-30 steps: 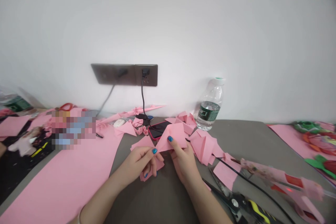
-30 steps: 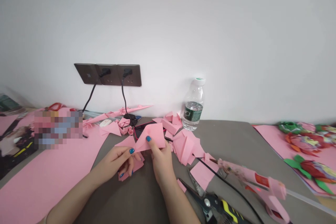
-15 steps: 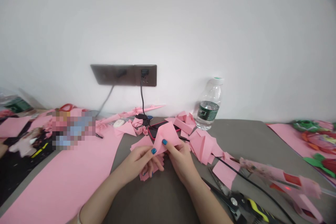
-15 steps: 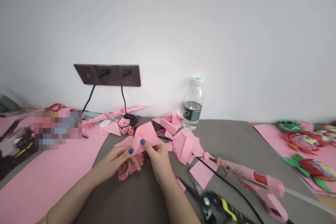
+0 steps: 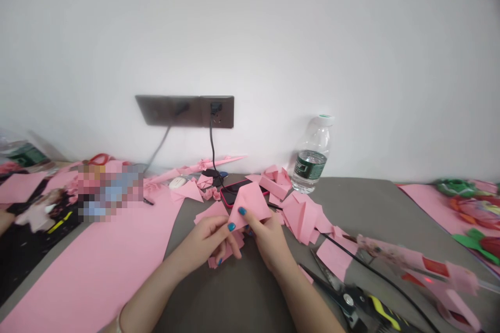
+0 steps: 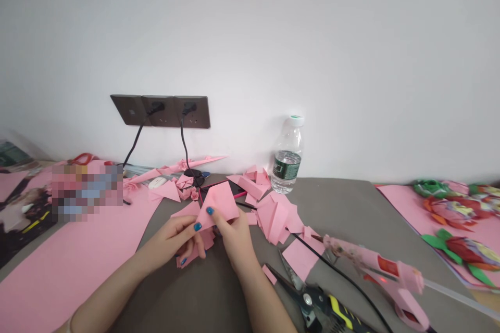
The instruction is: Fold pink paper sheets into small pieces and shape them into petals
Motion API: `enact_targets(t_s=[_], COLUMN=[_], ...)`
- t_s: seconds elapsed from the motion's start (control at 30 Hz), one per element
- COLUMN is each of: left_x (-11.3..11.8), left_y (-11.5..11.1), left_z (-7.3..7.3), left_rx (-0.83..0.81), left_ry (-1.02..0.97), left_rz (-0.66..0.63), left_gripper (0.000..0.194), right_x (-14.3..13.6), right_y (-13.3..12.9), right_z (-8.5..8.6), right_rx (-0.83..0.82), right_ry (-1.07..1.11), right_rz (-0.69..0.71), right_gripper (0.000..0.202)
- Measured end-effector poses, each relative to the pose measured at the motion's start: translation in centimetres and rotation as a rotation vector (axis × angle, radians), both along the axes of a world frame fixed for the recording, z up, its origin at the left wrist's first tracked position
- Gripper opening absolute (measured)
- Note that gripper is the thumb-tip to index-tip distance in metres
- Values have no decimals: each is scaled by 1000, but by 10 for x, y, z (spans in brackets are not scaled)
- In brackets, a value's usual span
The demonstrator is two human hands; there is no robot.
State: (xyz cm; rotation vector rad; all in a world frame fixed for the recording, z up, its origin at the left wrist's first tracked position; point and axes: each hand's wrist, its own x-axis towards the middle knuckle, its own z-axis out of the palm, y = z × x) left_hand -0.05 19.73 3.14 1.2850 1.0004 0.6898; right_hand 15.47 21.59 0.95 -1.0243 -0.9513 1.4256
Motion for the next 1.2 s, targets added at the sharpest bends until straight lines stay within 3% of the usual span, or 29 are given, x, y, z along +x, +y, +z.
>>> enact_targets(t_s=[0.3, 0.53, 0.97, 1.2], left_x=[-1, -2, -5, -6], left_y=[0, -2, 0, -1], left_z=[-5, 3, 3, 6], left_rx=[-116, -188, -180, -192], left_ry=[-120, -162, -180, -151], left_rz=[3, -14, -38, -12], left_gripper=[53, 51, 48, 52], right_x=[1, -1, -1, 0], right_y=[4, 5, 7, 3], right_z=[-7, -8, -5, -3], right_rx=[32, -21, 90, 84], right_ry=[64, 213, 271, 261], right_rz=[26, 33, -66, 67], right_gripper=[34, 29, 23, 30])
